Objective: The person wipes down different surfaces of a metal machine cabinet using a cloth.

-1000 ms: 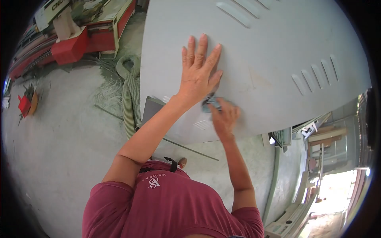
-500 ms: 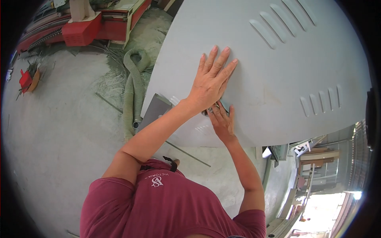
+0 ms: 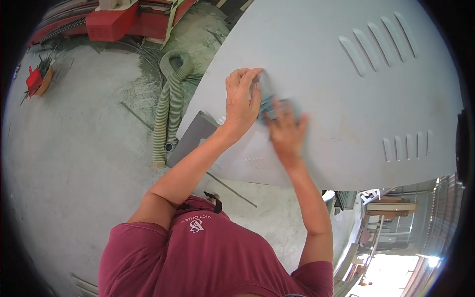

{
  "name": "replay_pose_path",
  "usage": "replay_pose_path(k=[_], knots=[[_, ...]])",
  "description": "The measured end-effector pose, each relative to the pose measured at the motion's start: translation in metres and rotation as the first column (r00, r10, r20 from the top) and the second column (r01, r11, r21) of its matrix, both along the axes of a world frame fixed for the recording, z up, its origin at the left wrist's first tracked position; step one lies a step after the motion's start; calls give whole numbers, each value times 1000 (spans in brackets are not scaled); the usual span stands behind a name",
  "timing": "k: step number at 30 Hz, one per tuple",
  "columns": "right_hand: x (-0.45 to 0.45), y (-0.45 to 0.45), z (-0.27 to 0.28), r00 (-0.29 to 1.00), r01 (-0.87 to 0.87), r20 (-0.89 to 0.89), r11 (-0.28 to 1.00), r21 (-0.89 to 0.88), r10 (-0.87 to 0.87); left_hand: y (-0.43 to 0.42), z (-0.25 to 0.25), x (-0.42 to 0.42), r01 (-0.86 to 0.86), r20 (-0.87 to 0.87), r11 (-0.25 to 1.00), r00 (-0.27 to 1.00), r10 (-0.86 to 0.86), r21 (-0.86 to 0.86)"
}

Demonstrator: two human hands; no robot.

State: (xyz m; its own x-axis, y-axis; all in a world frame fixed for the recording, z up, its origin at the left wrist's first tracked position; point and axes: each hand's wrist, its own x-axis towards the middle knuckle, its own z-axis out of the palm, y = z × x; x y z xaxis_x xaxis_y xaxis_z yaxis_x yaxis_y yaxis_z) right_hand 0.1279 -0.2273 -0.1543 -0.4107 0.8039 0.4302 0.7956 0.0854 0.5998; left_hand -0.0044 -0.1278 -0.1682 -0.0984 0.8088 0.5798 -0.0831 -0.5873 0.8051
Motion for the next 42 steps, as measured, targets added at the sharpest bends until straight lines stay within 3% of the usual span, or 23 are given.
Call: replay_pose_path(k=[2,5,7,10,14,17,19,21,22,23,24,25,27,28,30,31,33,35,36,38,40,42], knots=[[4,-2,-38,997,-77,7,961,-267,82,2,-4,-5,6,-9,1000,1000,-6,-15],[7,6,-35,988,-150,-18,925,-350,154,7,-7,-13,38,-46,998,998,-40,-49],[-3,21,10,990,-139,-13,956,-260,140,12,-12,-15,47,33,996,998,-45,-70],[-29,51,74,993,-114,25,989,95,113,11,-15,-17,21,46,997,999,-17,-80],[-44,77,79,994,-109,49,958,264,100,3,-22,-11,65,86,995,995,-59,-76],[-44,79,63,967,-234,-74,964,124,244,-4,-22,-14,-13,58,1000,998,14,-17],[-55,75,67,966,-241,-67,962,127,251,-9,-19,-18,-21,-70,977,997,37,212],[-60,72,65,940,-186,-281,981,48,192,-11,-15,-14,-10,-53,974,998,22,225],[-69,68,67,940,-189,-279,981,48,195,-8,-14,-11,8,-16,967,1000,-4,254],[-80,62,72,801,-94,-598,992,-82,26,-6,-12,-10,23,22,958,999,-31,286],[-87,57,76,552,-48,-816,971,-236,-171,-6,-10,-11,19,27,957,999,-28,289],[-88,54,80,556,-49,-814,971,-234,-168,-7,-9,-12,60,-7,957,998,-61,283],[-86,47,85,218,-66,-895,909,-412,-390,-5,-11,-12,95,-41,956,995,-87,276],[-82,42,84,222,-70,-895,909,-410,-387,-3,-15,-9,140,-27,955,990,-137,262],[-71,25,81,71,-300,-946,898,-323,-317,2,-19,-5,180,-11,952,983,-183,246],[-68,17,83,75,-306,-945,895,-325,-318,7,-16,-2,89,-25,954,996,-85,287],[-61,0,86,533,-25,-846,998,-52,-30,15,-8,0,-5,-41,947,999,19,321],[-49,-17,88,803,48,-589,975,219,93,23,7,-3,-193,-56,931,974,220,309],[-42,-20,87,797,54,-598,975,214,87,30,1,5,-154,-56,931,982,182,330],[-24,-27,79,919,111,-391,911,396,58,30,-18,13,-117,-86,945,985,150,307],[-2,-35,65,948,163,-319,894,416,-24,27,-44,21,-85,-110,957,987,120,278],[9,-40,56,964,205,-243,875,439,-105,19,-81,19,-104,-155,984,980,127,145]])
